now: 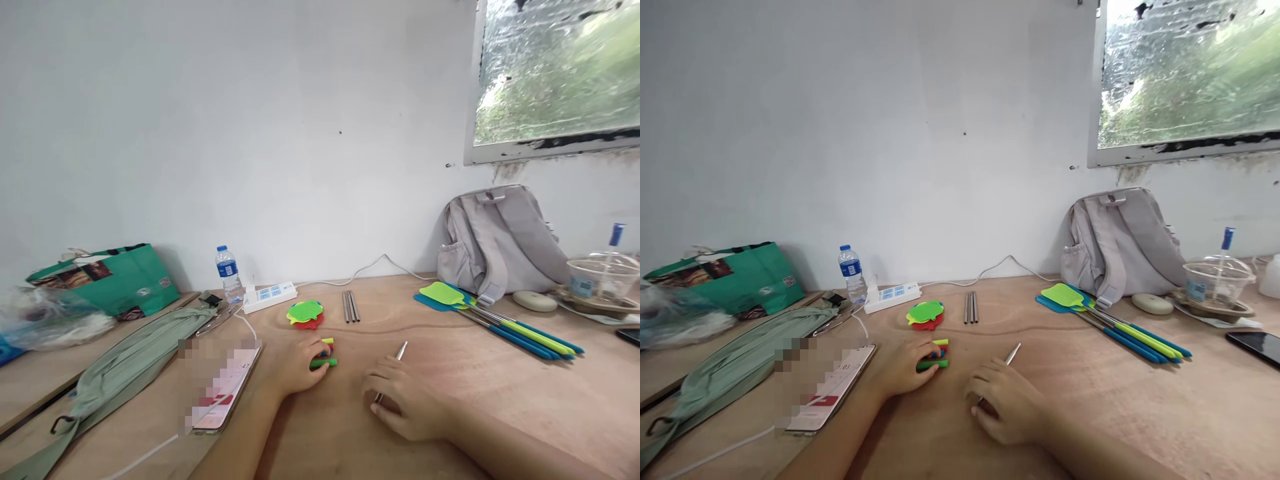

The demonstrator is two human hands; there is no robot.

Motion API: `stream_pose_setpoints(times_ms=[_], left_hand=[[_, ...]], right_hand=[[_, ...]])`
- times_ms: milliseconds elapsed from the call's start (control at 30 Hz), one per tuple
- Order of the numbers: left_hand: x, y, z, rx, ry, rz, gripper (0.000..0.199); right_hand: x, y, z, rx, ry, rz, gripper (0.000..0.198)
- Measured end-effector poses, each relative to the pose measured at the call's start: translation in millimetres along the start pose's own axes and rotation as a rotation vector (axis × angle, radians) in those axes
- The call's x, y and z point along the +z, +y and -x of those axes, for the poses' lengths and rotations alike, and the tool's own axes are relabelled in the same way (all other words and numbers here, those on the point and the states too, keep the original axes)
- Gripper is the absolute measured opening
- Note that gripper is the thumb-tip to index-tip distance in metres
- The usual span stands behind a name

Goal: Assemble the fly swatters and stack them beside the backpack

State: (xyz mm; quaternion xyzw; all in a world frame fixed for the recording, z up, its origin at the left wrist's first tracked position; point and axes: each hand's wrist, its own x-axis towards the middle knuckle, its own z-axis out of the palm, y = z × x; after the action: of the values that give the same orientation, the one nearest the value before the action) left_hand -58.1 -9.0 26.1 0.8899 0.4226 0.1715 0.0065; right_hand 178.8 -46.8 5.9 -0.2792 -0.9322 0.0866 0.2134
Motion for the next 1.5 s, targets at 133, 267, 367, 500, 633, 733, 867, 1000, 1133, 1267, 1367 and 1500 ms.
stream_pose_setpoints(times_ms=[133,267,367,500,633,733,867,1000,1133,1267,1367,1500], left_hand=[[1,2,1,-0.001,-0.032,0.038,0.017],[-2,10,1,0.017,-0.126,0.017,0.018],[0,17,1,0.066,-0.163,-0.018,0.016],[6,26,0,0.11,-0.152,-0.019,0.019],[8,32,-2,0.125,-0.135,0.008,0.023],[7,35,-5,0.113,-0.139,0.047,0.027],[9,34,-6,0.096,-0.14,0.119,0.031],[15,28,-6,0.06,-0.065,0.22,0.032],[18,26,-6,0.051,-0.023,0.268,0.03],[24,28,-5,0.011,-0.049,0.195,0.027],[28,29,-3,-0.072,-0.034,0.112,0.023],[21,29,-1,-0.051,-0.087,0.104,0.017]], right_hand=[[-7,10,-3,0.0,-0.042,0.027,0.028],[-9,28,1,0.067,-0.07,0.004,0.021],[-8,36,3,0.056,-0.066,-0.025,0.016],[-3,38,3,0.157,-0.022,-0.005,0.016],[1,35,0,0.224,-0.013,0.084,0.021],[3,34,-2,0.236,-0.04,0.129,0.025],[2,37,-4,0.25,-0.014,0.165,0.028],[0,39,-3,0.26,0.025,0.208,0.032],[-1,39,-3,0.256,0.016,0.207,0.03],[-2,35,-4,0.23,0.017,0.203,0.026],[-1,33,-2,0.254,0.044,0.158,0.022],[2,38,3,0.25,0.069,0.064,0.019]])
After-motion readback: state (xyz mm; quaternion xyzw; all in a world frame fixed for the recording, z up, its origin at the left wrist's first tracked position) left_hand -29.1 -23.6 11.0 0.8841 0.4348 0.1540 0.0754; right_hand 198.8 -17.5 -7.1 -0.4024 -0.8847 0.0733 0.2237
